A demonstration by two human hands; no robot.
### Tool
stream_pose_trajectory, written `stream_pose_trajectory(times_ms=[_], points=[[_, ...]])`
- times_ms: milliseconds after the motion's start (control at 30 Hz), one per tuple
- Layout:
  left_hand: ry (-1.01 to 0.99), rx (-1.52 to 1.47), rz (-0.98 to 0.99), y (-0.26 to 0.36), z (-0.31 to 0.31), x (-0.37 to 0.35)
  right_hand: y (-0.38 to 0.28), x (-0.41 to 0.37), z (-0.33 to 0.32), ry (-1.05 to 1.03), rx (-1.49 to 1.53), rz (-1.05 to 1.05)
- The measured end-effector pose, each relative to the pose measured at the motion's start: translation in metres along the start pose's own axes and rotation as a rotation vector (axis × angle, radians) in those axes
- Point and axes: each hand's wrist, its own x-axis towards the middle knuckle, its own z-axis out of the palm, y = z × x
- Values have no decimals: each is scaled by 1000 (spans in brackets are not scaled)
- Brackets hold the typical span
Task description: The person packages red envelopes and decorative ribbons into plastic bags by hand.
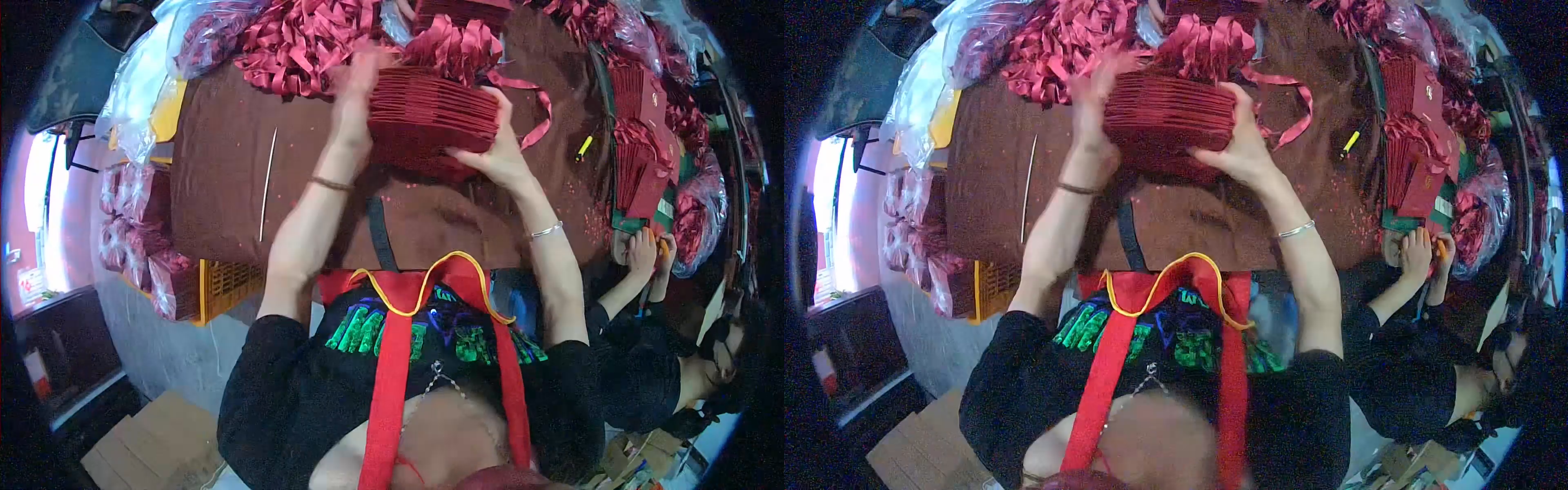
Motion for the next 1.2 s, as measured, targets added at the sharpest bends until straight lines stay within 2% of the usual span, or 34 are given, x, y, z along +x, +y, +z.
stream_pose_trajectory(times_ms=[33, 133, 167, 200, 267, 300, 333, 400, 433, 467, 600, 633, 667, 733, 867, 900, 1067, 1133, 1200], points=[[-351, -39, 80, -29, -34, 26, 0, 1, 1, 9, 46, -12], [-317, -9, 150, -31, -29, 29, -3, 0, -4, -45, -62, -31], [-350, -63, 60, -26, -28, 26, -4, -2, -6, -34, -61, -26], [-361, -59, 52, -20, -29, 27, -5, -2, -6, -53, -15, 5], [-455, 94, 48, -5, -32, 33, -3, 1, -9, -53, 33, 35], [-507, 234, 194, 6, -28, 36, 1, 3, -11, -59, -32, 7], [-519, 238, 183, 13, -20, 35, 4, 4, -11, -67, -98, -19], [-830, 1201, 647, 29, -4, 31, 5, 3, -12, -49, -150, -63], [-769, 1663, 759, 29, 6, 18, 2, 3, -11, -43, -173, -46], [-715, 1837, 885, 24, 10, 15, -1, 1, -11, -37, -194, -28], [-732, 1858, 897, 13, 11, 20, -16, -3, -20, -92, -243, 12], [-740, 1845, 892, 14, 11, 21, -13, -4, -20, 3, -195, -178], [-742, 1845, 894, 14, 11, 21, -16, -3, -24, 5, -195, -179], [-774, 1839, 916, 15, 9, 19, -32, 1, -35, -66, -609, -540], [-785, 1806, 879, 15, 10, 21, -14, -9, -36, -66, -603, -666], [-783, 1805, 882, 15, 10, 20, -14, -14, -36, -4, -607, -684], [-776, 1791, 869, 15, 10, 18, -14, -29, -44, 134, -552, -651], [-782, 1782, 855, 14, 9, 20, 0, -39, -49, 113, -540, -438], [-779, 1780, 850, 15, 11, 19, 12, -50, -61, 106, -597, -396]])
